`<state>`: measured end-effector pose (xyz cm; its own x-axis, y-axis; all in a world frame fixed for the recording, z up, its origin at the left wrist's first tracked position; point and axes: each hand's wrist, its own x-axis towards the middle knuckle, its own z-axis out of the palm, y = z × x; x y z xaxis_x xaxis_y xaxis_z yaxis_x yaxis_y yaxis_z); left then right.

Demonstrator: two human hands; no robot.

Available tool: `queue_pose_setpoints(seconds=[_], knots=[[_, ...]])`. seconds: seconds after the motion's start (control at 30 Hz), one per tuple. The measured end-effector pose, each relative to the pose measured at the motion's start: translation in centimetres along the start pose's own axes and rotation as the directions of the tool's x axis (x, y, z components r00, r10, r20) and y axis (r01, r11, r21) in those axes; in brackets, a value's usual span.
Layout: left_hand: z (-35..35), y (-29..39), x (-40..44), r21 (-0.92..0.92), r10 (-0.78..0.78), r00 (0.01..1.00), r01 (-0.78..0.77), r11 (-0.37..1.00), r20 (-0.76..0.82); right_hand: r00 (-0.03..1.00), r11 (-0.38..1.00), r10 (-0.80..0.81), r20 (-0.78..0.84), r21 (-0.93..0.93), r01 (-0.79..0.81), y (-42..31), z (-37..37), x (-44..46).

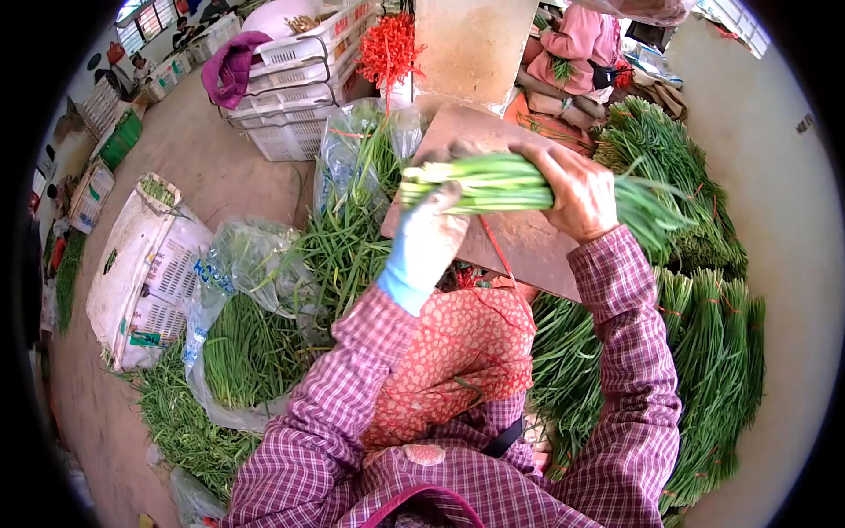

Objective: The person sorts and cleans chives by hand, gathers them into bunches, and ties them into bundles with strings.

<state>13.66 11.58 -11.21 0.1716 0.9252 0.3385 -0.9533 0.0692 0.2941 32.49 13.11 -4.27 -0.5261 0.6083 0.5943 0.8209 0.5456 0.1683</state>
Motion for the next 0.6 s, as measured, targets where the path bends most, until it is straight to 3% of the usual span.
queue_pose_setpoints(seconds=[0.03,0.13,0.2,0.23,0.27,0.33,0.4,0.43,0.53,0.6], knots=[[-1.7,-0.9,0.1,-0.028,-0.028,0.998,0.027,0.999,-0.056,0.983,0.995,0.092,0.159,-0.045,-0.085,0.8,1.9,-1.4],[-5.6,-1.1,-0.5,0.083,-0.153,0.967,0.172,0.982,-0.203,0.964,0.975,0.143,0.224,0.133,-0.176,0.0,4.6,-2.7],[-6.7,2.1,-2.5,0.374,-0.085,0.940,0.214,0.902,-0.331,0.905,0.955,0.188,0.382,0.144,-0.260,-0.9,6.6,-2.8],[-6.6,4.1,-4.1,0.433,-0.034,0.931,0.202,0.879,-0.364,0.857,0.941,0.167,0.488,0.180,-0.286,-1.6,7.4,-2.3],[-7.1,6.0,-6.2,0.451,0.017,0.947,0.137,0.882,-0.320,0.865,0.935,0.106,0.490,0.248,-0.255,-1.9,8.2,-2.2],[-12.3,9.5,-12.0,0.574,-0.009,0.935,0.225,0.788,-0.354,0.888,0.922,0.033,0.459,0.328,-0.204,-1.3,11.4,-3.1],[-14.2,13.0,-19.5,0.614,0.016,0.884,0.312,0.725,-0.468,0.929,0.908,0.082,0.362,0.358,-0.220,1.1,14.6,-4.7],[-15.3,14.7,-23.2,0.624,0.028,0.853,0.360,0.693,-0.522,0.901,0.900,0.125,0.415,0.336,-0.279,2.4,15.4,-4.8],[-16.0,18.8,-35.3,0.715,0.471,0.553,0.397,0.576,-0.687,0.882,0.933,0.235,0.407,0.159,-0.323,5.3,18.5,-3.5],[-16.8,21.1,-41.3,0.756,0.690,0.330,0.411,0.509,-0.644,0.869,0.966,0.245,0.430,-0.034,-0.256,6.9,19.4,-2.3]])
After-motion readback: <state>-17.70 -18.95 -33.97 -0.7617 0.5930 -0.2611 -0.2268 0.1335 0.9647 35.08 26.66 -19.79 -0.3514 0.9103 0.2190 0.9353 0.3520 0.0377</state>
